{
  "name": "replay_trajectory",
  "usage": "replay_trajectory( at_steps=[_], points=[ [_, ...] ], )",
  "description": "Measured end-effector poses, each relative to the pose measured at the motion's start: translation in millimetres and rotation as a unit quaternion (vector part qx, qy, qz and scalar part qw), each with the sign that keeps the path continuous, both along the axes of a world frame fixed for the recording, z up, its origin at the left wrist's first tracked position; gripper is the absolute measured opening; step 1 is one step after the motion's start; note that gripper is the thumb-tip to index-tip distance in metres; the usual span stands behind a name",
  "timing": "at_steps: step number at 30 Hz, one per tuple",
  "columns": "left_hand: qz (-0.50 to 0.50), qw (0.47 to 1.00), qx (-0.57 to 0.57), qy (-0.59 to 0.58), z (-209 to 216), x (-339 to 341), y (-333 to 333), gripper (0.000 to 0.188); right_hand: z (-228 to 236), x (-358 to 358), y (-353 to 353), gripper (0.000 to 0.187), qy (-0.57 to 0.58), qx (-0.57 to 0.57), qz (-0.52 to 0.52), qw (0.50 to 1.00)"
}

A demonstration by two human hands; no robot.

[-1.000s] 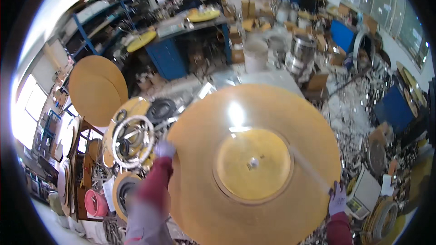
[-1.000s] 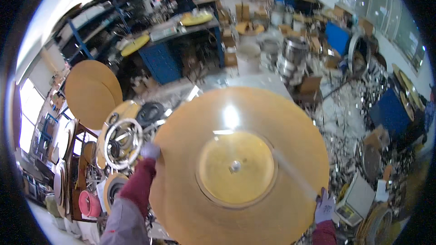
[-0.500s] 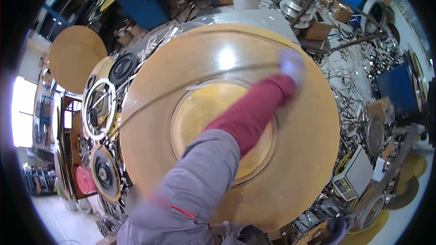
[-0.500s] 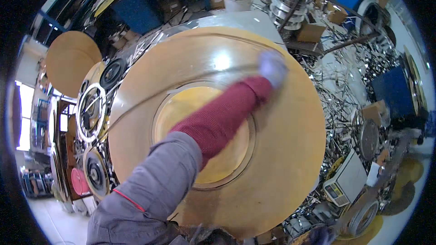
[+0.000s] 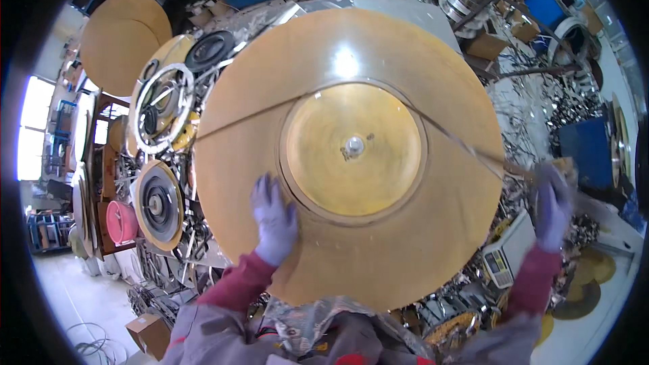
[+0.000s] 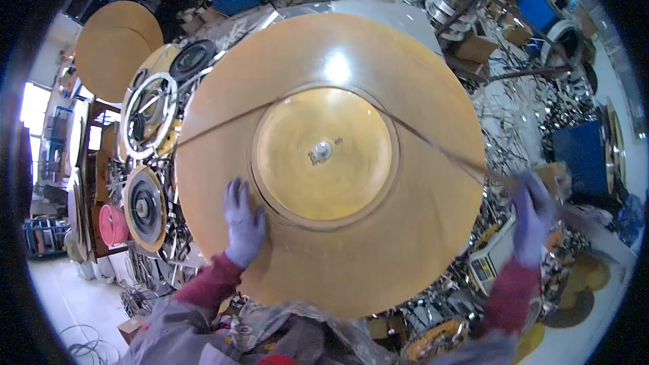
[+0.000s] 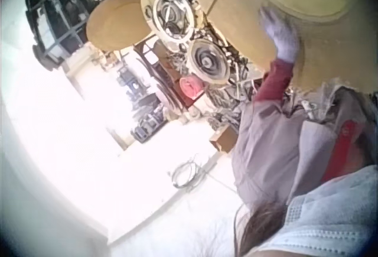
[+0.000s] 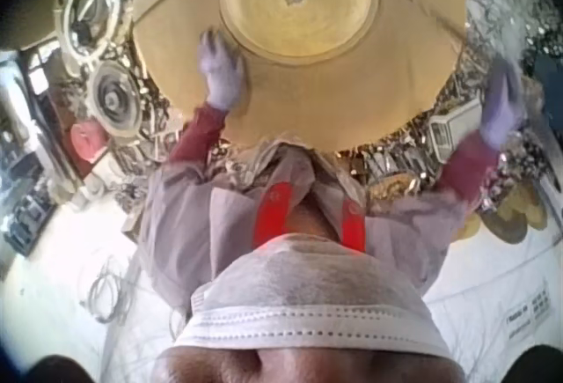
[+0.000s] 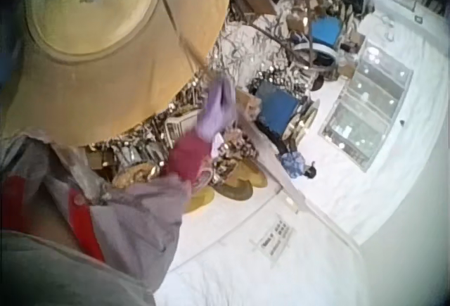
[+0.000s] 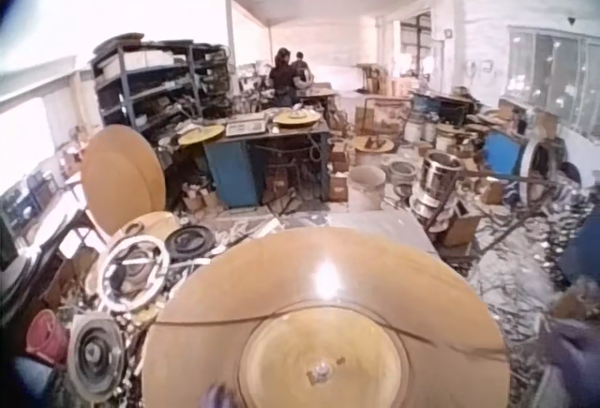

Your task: The person assembles speaker components by placing a black rubber ring onto a yellow circular base. They then use a metal ruler and a thin metal rod to adjust and align the ring on the base, ensuring it is centered and properly seated.

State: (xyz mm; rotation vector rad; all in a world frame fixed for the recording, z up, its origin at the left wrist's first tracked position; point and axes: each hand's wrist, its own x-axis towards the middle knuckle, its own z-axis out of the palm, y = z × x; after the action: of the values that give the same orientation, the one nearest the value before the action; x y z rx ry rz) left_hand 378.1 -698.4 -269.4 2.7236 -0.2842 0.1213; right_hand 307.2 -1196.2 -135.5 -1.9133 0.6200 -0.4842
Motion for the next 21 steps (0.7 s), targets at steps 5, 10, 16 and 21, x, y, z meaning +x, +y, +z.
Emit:
replay_trajectory(
  at_steps=[5,10,16,21],
  points=[
    [-0.004,0.995,0.067,0.069,-18,-78,38,0.067,-57,145,47,0.026,-0.047,0.025,0.111,0.992],
    [-0.039,0.997,0.042,0.045,-24,-70,60,0.066,-36,144,80,0.027,0.066,-0.035,0.150,0.986],
    [-0.086,0.996,-0.026,0.007,-31,-33,97,0.062,0,22,179,0.021,0.337,0.013,0.288,0.896],
    [-0.020,0.997,-0.048,-0.049,-39,0,135,0.060,-9,42,326,0.023,0.337,0.111,0.449,0.820]
  ],
)
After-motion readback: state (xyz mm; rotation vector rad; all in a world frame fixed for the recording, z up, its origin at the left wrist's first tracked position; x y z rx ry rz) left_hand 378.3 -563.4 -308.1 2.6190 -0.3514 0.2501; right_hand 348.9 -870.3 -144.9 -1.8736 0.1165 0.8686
